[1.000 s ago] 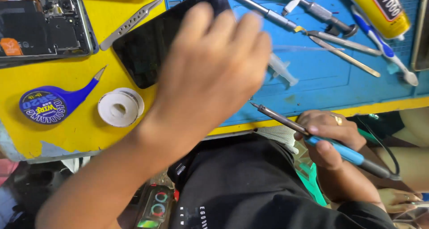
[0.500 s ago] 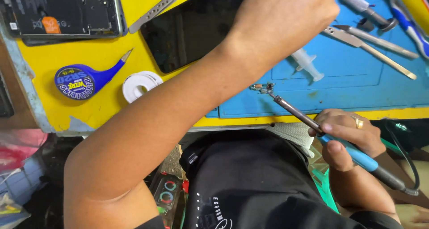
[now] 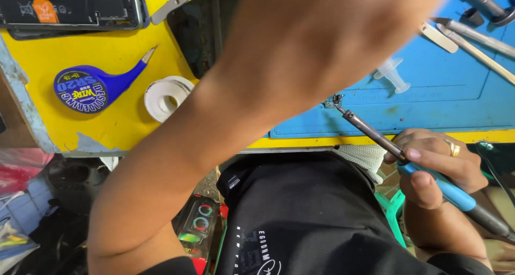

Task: The person uses a soldering iron and tweezers to work on a small circuit board component. They apply solder to the board while holding the component steady with tweezers, then use a screwdriver to adjust the part. The task involves precise hand movements to attach and secure the electronic component.

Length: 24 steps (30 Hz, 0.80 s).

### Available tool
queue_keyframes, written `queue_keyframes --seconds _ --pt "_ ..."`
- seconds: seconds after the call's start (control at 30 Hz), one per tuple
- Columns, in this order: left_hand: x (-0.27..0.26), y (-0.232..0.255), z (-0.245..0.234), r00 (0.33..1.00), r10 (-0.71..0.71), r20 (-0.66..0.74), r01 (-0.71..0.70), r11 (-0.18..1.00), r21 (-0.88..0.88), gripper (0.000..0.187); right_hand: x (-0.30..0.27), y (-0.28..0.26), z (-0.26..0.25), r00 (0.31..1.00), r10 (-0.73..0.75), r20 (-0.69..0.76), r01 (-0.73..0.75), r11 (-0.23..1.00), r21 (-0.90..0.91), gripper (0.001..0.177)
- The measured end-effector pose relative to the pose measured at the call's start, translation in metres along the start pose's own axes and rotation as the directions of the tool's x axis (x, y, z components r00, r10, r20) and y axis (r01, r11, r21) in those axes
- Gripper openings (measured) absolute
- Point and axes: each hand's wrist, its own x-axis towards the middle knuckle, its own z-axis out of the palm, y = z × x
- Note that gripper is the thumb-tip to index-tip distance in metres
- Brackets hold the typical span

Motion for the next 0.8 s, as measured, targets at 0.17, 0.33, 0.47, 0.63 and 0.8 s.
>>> queue_keyframes --seconds 0.17,0.33,0.47,0.63,0.8 --pt "-0.025 0.0 -0.057 0.841 -0.301 0.449 0.54 0.449 -0.712 0.014 0.031 -0.044 0.005 0.942 0.302 0.144 -0.275 0.944 -0.181 0.02" --pt "-0.071 0.023 -0.055 0.778 -0.308 0.547 0.626 0.451 -0.637 0.02 0.041 -0.042 0.009 0.923 0.336 0.188 -0.287 0.925 -0.248 0.021" --pt "-0.097 0.031 -0.046 0.811 -0.292 0.507 0.534 0.723 -0.438 0.019 0.027 -0.005 -0.012 0.933 0.152 0.325 -0.093 0.977 -0.19 0.03" --pt "-0.099 0.033 -0.035 0.841 -0.283 0.461 0.478 0.787 -0.389 0.016 0.033 0.002 -0.014 0.905 0.145 0.4 -0.061 0.975 -0.214 0.029" --pt "-0.106 0.03 -0.029 0.819 -0.254 0.514 0.505 0.744 -0.437 0.023 0.036 0.01 -0.02 0.875 0.091 0.476 -0.017 0.987 -0.157 0.031"
